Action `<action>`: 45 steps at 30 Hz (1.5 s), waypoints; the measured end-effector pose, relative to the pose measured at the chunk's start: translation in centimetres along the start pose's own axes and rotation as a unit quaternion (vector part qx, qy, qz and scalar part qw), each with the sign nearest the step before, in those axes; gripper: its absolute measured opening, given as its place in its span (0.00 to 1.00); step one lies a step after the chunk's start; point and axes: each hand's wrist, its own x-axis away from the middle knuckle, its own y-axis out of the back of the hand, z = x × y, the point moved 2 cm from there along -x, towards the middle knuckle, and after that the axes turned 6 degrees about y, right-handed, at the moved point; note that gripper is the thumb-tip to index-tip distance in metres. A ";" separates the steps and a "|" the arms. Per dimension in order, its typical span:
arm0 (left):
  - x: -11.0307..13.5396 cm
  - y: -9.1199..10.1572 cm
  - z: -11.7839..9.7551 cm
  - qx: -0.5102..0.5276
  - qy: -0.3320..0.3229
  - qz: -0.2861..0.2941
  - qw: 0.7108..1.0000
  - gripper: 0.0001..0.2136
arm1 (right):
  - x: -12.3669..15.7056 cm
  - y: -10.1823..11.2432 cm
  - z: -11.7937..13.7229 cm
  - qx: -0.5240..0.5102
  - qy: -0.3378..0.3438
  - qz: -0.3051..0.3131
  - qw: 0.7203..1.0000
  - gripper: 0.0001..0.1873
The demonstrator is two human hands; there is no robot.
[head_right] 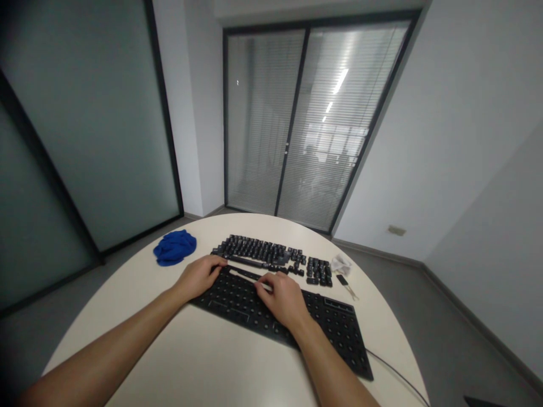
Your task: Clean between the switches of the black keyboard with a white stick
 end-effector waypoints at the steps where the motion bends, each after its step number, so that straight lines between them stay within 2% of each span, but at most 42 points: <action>1: 0.0 0.1 0.0 -0.003 -0.001 -0.001 1.000 0.14 | 0.0 0.0 0.0 -0.001 0.001 0.000 1.000 0.10; 16: 0.0 0.4 0.3 -0.015 0.037 -0.013 0.999 0.13 | 0.2 -0.2 -0.1 -0.018 0.026 0.009 0.999 0.12; 26: -0.1 0.5 -0.3 0.070 -0.057 0.002 0.996 0.11 | 0.1 -0.5 -0.3 -0.035 0.049 0.013 0.998 0.12; 34: -0.1 0.6 -0.2 0.071 -0.058 0.005 0.996 0.10 | 0.3 -0.5 0.2 -0.053 0.072 0.040 0.995 0.11; 45: -0.3 0.4 -0.2 0.074 -0.070 0.010 0.995 0.10 | 0.3 -0.7 0.1 -0.062 0.079 0.043 0.994 0.09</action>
